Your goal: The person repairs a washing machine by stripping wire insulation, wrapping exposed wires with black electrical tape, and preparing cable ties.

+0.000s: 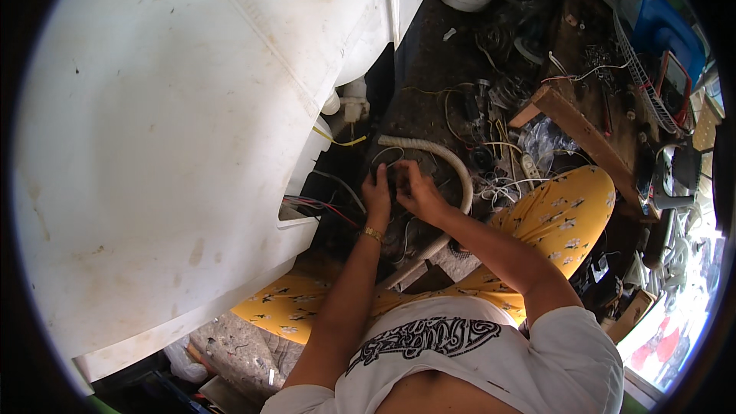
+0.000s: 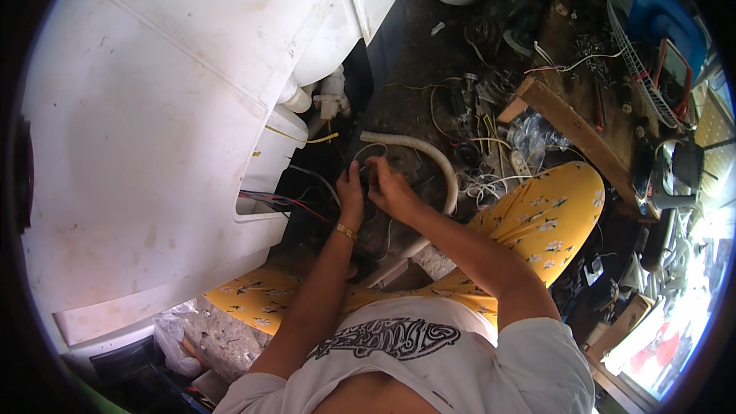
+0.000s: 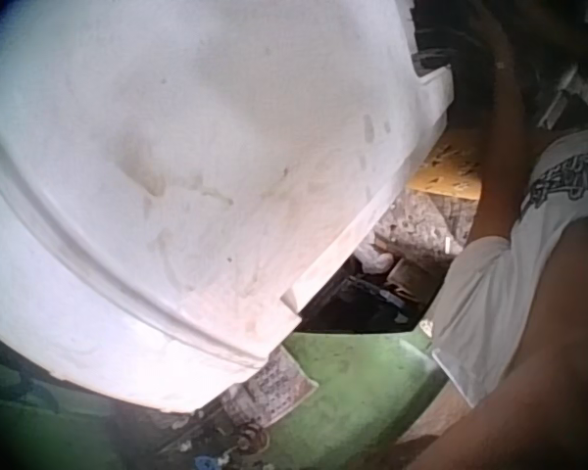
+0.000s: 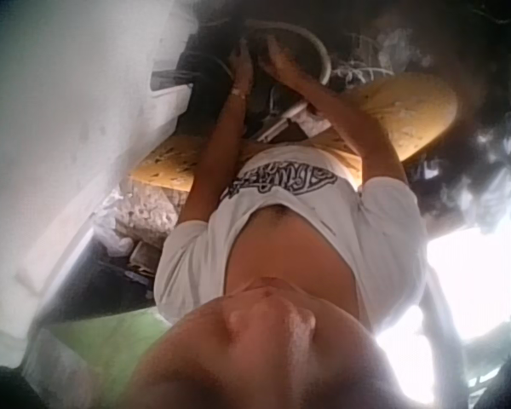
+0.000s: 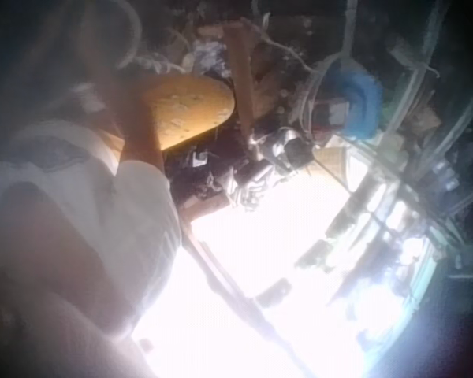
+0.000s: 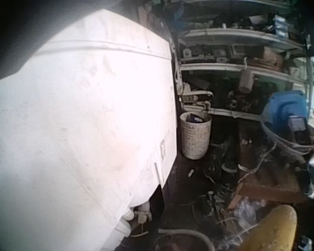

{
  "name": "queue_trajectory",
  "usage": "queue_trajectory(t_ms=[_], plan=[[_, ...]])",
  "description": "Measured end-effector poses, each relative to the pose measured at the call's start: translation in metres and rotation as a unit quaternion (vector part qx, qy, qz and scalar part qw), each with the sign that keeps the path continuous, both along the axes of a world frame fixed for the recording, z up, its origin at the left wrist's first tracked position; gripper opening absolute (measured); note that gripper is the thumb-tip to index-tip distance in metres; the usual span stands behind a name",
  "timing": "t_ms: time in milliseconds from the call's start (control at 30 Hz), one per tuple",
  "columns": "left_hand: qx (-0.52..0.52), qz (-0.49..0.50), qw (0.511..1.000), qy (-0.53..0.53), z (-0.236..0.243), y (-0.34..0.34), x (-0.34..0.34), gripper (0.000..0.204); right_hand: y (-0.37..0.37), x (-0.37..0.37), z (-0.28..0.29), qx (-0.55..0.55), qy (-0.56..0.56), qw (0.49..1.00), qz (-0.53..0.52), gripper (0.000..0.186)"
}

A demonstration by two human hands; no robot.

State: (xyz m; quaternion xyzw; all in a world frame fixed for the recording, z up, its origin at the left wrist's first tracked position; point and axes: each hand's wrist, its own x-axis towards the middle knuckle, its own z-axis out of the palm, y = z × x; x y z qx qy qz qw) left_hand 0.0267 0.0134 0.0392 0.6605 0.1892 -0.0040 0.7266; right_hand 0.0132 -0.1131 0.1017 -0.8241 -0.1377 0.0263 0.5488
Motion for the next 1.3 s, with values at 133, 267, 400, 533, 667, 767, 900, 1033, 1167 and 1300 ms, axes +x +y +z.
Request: queue_trajectory(t_ms=[133, 267, 400, 533, 667, 767, 900, 1033, 1167, 1300], plan=[[0.048, -0.031, 0.996, 0.069, 0.011, -0.007, 0.0, 0.035, -0.005, -0.001, -0.015, 0.006, 0.027, 0.999, -0.02, 0.052], [0.023, 0.062, 0.997, -0.038, -0.003, -0.006, 0.001, 0.036, 0.002, -0.001, -0.014, 0.065, 0.039, 0.997, -0.035, 0.054], [0.019, 0.068, 0.998, 0.004, -0.01, 0.0, 0.002, 0.04, -0.002, -0.001, -0.005, 0.067, 0.004, 0.997, -0.047, 0.054], [0.06, 0.073, 0.996, 0.003, -0.004, -0.01, 0.0, 0.044, -0.003, -0.003, -0.008, -0.045, -0.081, 0.995, -0.042, 0.053], [0.139, 0.133, 0.981, -0.019, -0.004, -0.017, -0.002, 0.046, 0.005, -0.005, -0.008, -0.058, -0.093, 0.992, -0.057, 0.046], [0.113, 0.112, 0.987, 0.037, 0.005, -0.022, -0.004, 0.047, 0.004, -0.007, -0.014, -0.063, -0.087, 0.991, -0.077, 0.042], [0.069, 0.111, 0.99, 0.059, -0.006, -0.009, -0.003, 0.049, 0.009, -0.005, -0.019, 0.037, 0.009, 0.999, -0.036, 0.046], [-0.187, 0.133, 0.939, 0.256, -0.005, -0.006, 0.002, 0.054, -0.005, -0.004, -0.019, 0.092, 0.03, 0.995, -0.03, 0.065], [-0.265, 0.083, 0.925, 0.259, -0.007, -0.003, 0.004, 0.059, 0.0, -0.011, -0.017, 0.067, 0.047, 0.995, -0.064, 0.076], [-0.298, 0.005, 0.937, 0.182, -0.016, -0.005, -0.001, 0.056, 0.008, -0.016, -0.017, 0.049, 0.062, 0.996, -0.046, 0.078]])
